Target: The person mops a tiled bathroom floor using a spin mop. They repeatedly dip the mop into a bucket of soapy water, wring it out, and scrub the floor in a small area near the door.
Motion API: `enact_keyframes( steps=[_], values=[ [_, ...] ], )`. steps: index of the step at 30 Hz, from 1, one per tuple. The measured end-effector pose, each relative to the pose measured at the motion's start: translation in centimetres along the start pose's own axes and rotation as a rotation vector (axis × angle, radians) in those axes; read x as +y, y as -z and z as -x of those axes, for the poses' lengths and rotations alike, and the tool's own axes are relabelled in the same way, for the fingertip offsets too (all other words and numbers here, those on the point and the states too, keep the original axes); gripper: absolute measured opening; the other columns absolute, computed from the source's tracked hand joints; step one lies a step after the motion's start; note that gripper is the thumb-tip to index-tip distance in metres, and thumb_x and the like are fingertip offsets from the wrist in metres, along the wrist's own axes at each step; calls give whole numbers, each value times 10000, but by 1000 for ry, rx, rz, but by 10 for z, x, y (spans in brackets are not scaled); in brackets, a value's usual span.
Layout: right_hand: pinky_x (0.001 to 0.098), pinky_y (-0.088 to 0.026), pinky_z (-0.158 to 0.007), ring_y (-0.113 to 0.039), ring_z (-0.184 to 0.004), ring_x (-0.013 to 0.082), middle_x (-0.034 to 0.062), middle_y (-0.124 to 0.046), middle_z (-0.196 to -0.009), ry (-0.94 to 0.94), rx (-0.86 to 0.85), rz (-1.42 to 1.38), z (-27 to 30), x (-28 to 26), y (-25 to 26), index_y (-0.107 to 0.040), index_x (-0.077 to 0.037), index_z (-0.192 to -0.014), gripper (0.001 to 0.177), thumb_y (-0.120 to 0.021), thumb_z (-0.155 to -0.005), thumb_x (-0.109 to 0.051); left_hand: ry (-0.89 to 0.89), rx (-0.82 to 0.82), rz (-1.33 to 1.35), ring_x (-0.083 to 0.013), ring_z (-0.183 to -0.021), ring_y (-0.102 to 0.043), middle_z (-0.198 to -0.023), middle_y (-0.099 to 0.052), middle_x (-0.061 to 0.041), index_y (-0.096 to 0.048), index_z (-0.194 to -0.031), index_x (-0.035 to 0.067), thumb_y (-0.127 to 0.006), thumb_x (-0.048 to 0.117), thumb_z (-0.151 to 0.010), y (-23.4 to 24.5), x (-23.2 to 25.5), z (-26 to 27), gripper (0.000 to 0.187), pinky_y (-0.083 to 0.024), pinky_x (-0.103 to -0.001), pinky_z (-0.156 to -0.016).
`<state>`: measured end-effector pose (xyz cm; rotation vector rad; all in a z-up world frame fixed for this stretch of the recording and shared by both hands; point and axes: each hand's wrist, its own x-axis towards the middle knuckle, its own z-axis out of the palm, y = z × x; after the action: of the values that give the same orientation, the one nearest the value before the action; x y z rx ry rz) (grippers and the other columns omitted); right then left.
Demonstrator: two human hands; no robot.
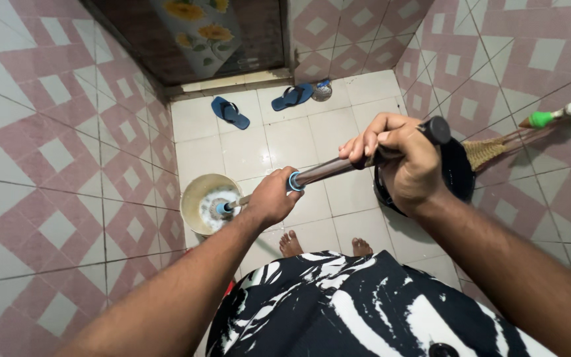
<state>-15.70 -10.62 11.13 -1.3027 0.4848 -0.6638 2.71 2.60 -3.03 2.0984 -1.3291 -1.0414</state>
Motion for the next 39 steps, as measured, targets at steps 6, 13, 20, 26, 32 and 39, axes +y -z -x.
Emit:
enact_keyframes(
  steps=[6, 13, 20, 26, 32, 39],
  values=[
    [495, -541, -1069, -683, -1019, 338, 210, -635, -853, -33, -116, 46, 21, -6, 32, -576, 22, -824, 270, -358, -898, -118, -15, 51, 1, -347, -1063, -642, -1079, -685, -155, -637, -1135, 83, -732, 201, -870, -27, 14, 4, 305, -495, -448, -940],
    [392, -497, -979, -652, -1092, 313, 203, -757, -1042, -134, -229, 220, 44, -17, 67, -661, 74, -865, 286, -438, -864, -105, 144, 114, 34, -334, -1102, -630, -1136, -666, -140, -651, -1160, 96, -738, 166, -849, -64, 29, 10, 330, -497, -442, -950],
    [380, -499, -1021, -647, -1309, 311, 134, -743, -983, -156, -386, 373, 54, -31, 94, -717, 30, -925, 246, -559, -812, -121, 584, 382, 361, -423, -1072, -679, -1467, -410, -156, -424, -1437, 86, -668, 31, -800, -114, 25, 19, 685, -600, -531, -873],
    [379, -495, -1002, -686, -1174, 277, 191, -757, -1121, -179, -445, 388, 61, -37, 98, -728, 21, -946, 254, -613, -821, -169, 1118, 316, 1495, -385, -1080, -691, -1220, -623, -150, -474, -1303, 55, -410, 329, -1044, -151, -23, 1, 382, -518, -571, -1034],
    [374, -520, -951, -700, -1082, 262, 230, -765, -1198, -156, -460, 371, 64, -36, 89, -728, 31, -938, 281, -616, -800, -186, 1018, 278, 1968, -394, -1044, -685, -1179, -647, -187, -490, -1300, -11, -323, 363, -1067, -148, -29, -23, 471, -518, -629, -1001],
    [399, -527, -1033, -706, -1246, 315, 199, -776, -996, -121, -444, 400, 55, -39, 80, -731, 28, -895, 272, -578, -772, -160, 1118, 444, 2323, -423, -1097, -655, -1261, -570, -312, -378, -1393, -79, -343, 402, -1120, -110, -31, -36, 555, -562, -587, -903]
  ],
)
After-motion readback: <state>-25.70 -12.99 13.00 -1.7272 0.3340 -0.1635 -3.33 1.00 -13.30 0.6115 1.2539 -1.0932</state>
